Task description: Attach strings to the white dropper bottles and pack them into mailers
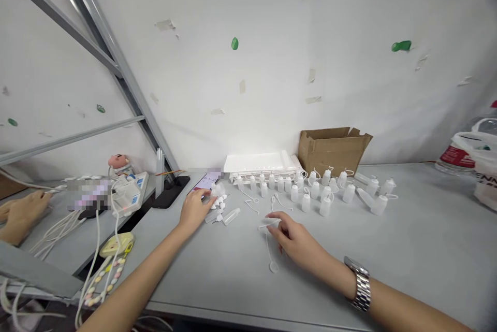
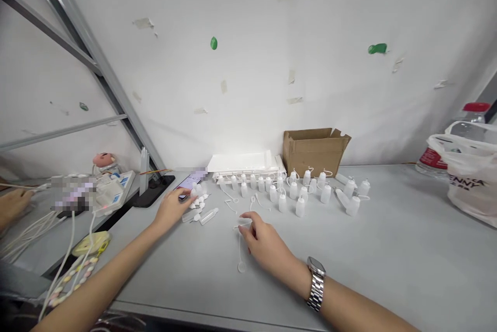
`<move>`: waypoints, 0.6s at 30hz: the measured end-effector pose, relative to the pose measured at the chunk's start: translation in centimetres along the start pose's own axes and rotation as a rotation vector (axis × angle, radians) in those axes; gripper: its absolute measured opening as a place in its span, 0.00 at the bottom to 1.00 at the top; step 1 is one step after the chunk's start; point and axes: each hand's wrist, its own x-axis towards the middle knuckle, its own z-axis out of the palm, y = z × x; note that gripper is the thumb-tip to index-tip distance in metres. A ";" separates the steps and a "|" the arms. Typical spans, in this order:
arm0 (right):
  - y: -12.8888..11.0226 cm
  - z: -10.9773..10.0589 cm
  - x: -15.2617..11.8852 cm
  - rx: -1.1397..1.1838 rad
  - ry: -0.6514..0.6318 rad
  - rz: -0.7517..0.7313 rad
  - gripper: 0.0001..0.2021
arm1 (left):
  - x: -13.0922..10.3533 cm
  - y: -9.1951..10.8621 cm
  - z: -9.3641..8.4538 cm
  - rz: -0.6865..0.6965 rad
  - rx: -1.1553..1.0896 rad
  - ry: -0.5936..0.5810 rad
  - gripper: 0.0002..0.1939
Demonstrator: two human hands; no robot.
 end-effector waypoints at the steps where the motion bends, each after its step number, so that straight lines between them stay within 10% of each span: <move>1: 0.0 0.0 0.0 -0.003 0.000 -0.003 0.16 | 0.0 0.1 0.2 0.001 0.004 -0.002 0.15; 8: -0.2 -0.1 -0.2 0.008 0.026 -0.014 0.15 | -0.5 1.3 -0.5 0.008 -0.004 0.043 0.16; 12: -0.3 0.0 0.1 0.128 0.094 -0.061 0.15 | -1.9 5.1 -2.5 -0.022 -0.280 0.070 0.15; 18: -0.4 -0.7 1.0 0.520 0.051 -0.068 0.26 | -3.6 12.4 -2.4 0.114 -0.863 -0.477 0.12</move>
